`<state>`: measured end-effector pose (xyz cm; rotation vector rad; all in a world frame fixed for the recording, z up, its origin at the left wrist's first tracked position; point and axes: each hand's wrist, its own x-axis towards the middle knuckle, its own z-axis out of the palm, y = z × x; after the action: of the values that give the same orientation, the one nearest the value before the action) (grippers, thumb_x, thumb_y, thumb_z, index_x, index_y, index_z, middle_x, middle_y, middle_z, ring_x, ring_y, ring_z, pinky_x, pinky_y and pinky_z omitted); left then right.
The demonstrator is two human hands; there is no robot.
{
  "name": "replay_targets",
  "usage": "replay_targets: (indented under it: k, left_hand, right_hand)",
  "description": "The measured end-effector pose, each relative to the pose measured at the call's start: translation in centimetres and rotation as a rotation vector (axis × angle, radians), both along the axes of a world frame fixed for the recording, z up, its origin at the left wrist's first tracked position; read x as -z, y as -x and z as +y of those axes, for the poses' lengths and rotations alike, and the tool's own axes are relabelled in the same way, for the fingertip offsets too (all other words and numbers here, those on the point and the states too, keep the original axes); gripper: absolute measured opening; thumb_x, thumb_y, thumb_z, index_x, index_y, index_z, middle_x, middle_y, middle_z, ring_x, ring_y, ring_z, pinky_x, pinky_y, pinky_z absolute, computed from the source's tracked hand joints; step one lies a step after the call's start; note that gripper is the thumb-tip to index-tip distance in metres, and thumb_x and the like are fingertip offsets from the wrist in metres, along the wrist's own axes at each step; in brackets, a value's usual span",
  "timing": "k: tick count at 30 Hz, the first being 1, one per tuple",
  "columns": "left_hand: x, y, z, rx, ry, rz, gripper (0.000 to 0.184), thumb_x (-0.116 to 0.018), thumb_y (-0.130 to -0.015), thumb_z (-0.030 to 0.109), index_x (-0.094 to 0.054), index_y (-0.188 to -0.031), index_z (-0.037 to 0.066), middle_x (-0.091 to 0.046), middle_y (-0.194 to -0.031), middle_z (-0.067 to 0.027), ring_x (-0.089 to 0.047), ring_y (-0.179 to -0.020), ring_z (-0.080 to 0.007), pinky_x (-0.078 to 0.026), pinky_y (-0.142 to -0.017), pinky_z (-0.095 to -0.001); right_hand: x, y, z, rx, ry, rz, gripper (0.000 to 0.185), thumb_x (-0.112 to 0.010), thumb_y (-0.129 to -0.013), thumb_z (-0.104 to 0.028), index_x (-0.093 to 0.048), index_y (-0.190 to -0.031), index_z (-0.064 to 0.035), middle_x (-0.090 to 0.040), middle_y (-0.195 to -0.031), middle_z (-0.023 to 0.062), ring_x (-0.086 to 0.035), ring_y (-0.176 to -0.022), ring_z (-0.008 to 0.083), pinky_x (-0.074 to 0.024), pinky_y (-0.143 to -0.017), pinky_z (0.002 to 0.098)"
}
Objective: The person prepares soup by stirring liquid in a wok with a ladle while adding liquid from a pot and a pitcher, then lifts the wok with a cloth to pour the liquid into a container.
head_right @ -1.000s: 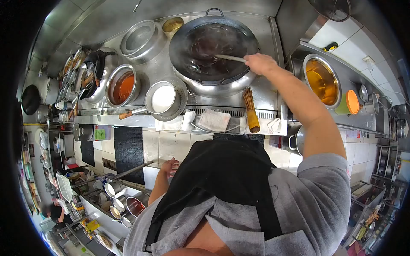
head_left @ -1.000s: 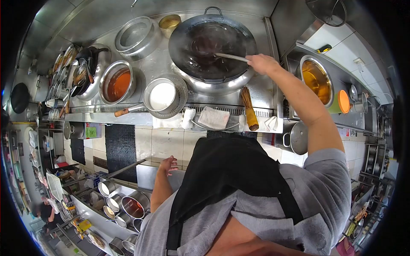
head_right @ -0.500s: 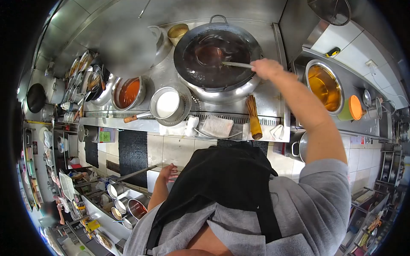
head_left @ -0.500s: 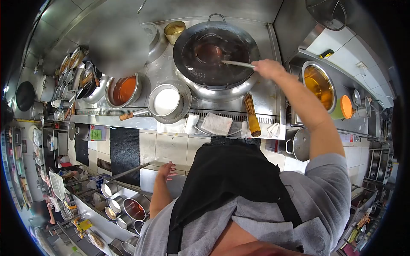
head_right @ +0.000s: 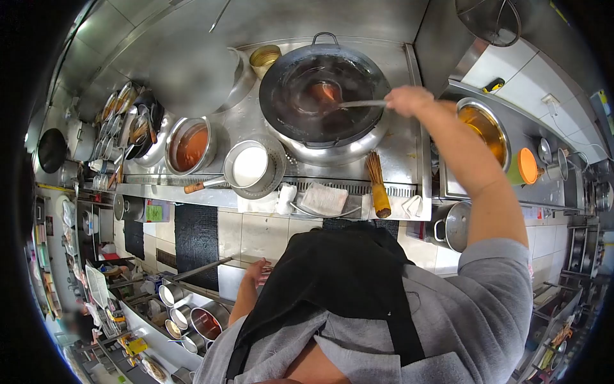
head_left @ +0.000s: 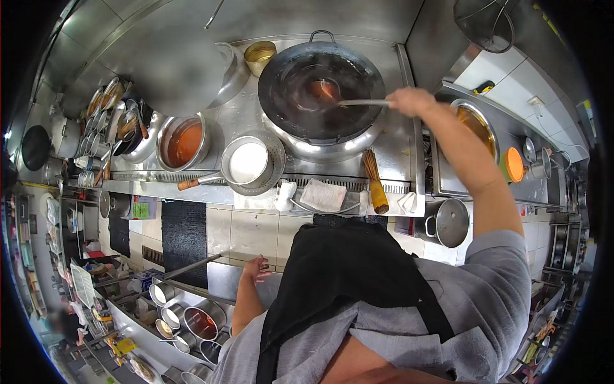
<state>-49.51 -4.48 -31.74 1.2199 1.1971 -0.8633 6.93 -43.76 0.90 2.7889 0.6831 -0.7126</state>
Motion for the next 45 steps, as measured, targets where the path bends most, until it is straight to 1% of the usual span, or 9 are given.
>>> replay_targets:
  k: [6, 9, 13, 18, 20, 26, 31, 38, 45]
  left_hand:
    - [-0.7, 0.1, 0.5, 0.003, -0.025, 0.020, 0.060, -0.040, -0.101, 0.062, -0.054, -0.138, 0.017, -0.054, -0.144, -0.0134, -0.067, -0.109, -0.0286, -0.038, -0.100, -0.0617]
    - [0.0, -0.7, 0.7, 0.011, -0.017, 0.006, 0.059, -0.040, -0.101, 0.061, -0.054, -0.137, 0.017, -0.054, -0.144, -0.0133, -0.067, -0.109, -0.0286, -0.039, -0.100, -0.0615]
    - [-0.8, -1.2, 1.9, 0.006, -0.031, -0.017, 0.059, -0.040, -0.101, 0.061, -0.054, -0.138, 0.018, -0.054, -0.145, -0.0131, -0.067, -0.108, -0.0283, -0.039, -0.100, -0.0610]
    - [-1.0, -1.9, 3.0, 0.012, -0.052, 0.002, 0.059, -0.041, -0.101, 0.061, -0.054, -0.138, 0.018, -0.054, -0.145, -0.0123, -0.068, -0.106, -0.0274, -0.040, -0.099, -0.0596]
    - [-0.9, -2.4, 2.7, 0.017, -0.050, 0.009, 0.059, -0.042, -0.101, 0.061, -0.055, -0.138, 0.018, -0.055, -0.144, -0.0119, -0.069, -0.106, -0.0272, -0.040, -0.099, -0.0594]
    - [-1.2, -3.5, 2.3, 0.073, -0.022, -0.042, 0.059, -0.043, -0.100, 0.063, -0.056, -0.137, 0.019, -0.057, -0.142, -0.0102, -0.069, -0.103, -0.0260, -0.043, -0.094, -0.0568]
    - [-1.5, -2.4, 3.2, 0.097, -0.052, 0.001, 0.060, -0.042, -0.100, 0.064, -0.055, -0.137, 0.019, -0.057, -0.141, -0.0103, -0.069, -0.107, -0.0266, -0.042, -0.095, -0.0577]
    - [-0.6, -3.4, 2.8, 0.062, -0.019, -0.018, 0.059, -0.043, -0.100, 0.063, -0.055, -0.137, 0.019, -0.056, -0.142, -0.0111, -0.069, -0.107, -0.0268, -0.043, -0.095, -0.0587]
    - [-1.0, -3.0, 2.7, 0.031, -0.028, -0.019, 0.058, -0.043, -0.100, 0.061, -0.055, -0.138, 0.019, -0.054, -0.144, -0.0112, -0.069, -0.107, -0.0269, -0.043, -0.096, -0.0583]
  right_hand:
    - [0.1, 1.1, 4.8, 0.009, 0.058, -0.198, 0.027, -0.054, -0.099, -0.031, -0.074, -0.112, -0.0178, -0.072, -0.116, 0.0111, -0.067, -0.111, 0.0316, -0.0537, -0.095, 0.0465]
    - [6.1, 2.7, 2.9, 0.083, -0.207, -0.081, 0.030, -0.051, -0.102, -0.031, -0.069, -0.123, -0.0217, -0.067, -0.126, 0.0114, -0.063, -0.119, 0.0321, -0.0495, -0.101, 0.0472]
    - [2.8, -0.6, -0.5, 0.027, -0.053, -0.069, 0.031, -0.051, -0.101, -0.033, -0.067, -0.126, -0.0258, -0.067, -0.129, 0.0083, -0.061, -0.121, 0.0312, -0.0490, -0.102, 0.0447]
    - [-2.8, -0.1, 3.8, 0.004, 0.110, -0.207, 0.030, -0.056, -0.094, -0.021, -0.073, -0.119, -0.0152, -0.069, -0.124, 0.0104, -0.068, -0.112, 0.0318, -0.0561, -0.091, 0.0449]
    - [1.4, 1.8, 4.8, 0.041, -0.062, -0.234, 0.028, -0.055, -0.093, -0.019, -0.074, -0.111, -0.0079, -0.071, -0.120, 0.0135, -0.069, -0.108, 0.0342, -0.0574, -0.089, 0.0440]
    - [4.3, 1.4, -0.5, 0.019, -0.134, -0.026, 0.033, -0.050, -0.102, -0.033, -0.064, -0.130, -0.0228, -0.066, -0.128, 0.0080, -0.061, -0.120, 0.0307, -0.0471, -0.103, 0.0461]
    - [-2.5, -1.0, 1.9, 0.006, 0.085, -0.181, 0.029, -0.054, -0.100, -0.031, -0.073, -0.116, -0.0154, -0.071, -0.119, 0.0087, -0.066, -0.113, 0.0302, -0.0542, -0.094, 0.0439]
    - [5.8, 4.1, 1.3, 0.087, -0.242, -0.124, 0.030, -0.055, -0.099, -0.034, -0.071, -0.120, -0.0188, -0.069, -0.123, 0.0106, -0.063, -0.119, 0.0304, -0.0510, -0.099, 0.0459]
    - [-2.8, -1.4, 2.4, -0.009, 0.079, -0.149, 0.029, -0.057, -0.099, -0.035, -0.072, -0.118, -0.0196, -0.069, -0.124, 0.0082, -0.063, -0.118, 0.0295, -0.0510, -0.097, 0.0451]
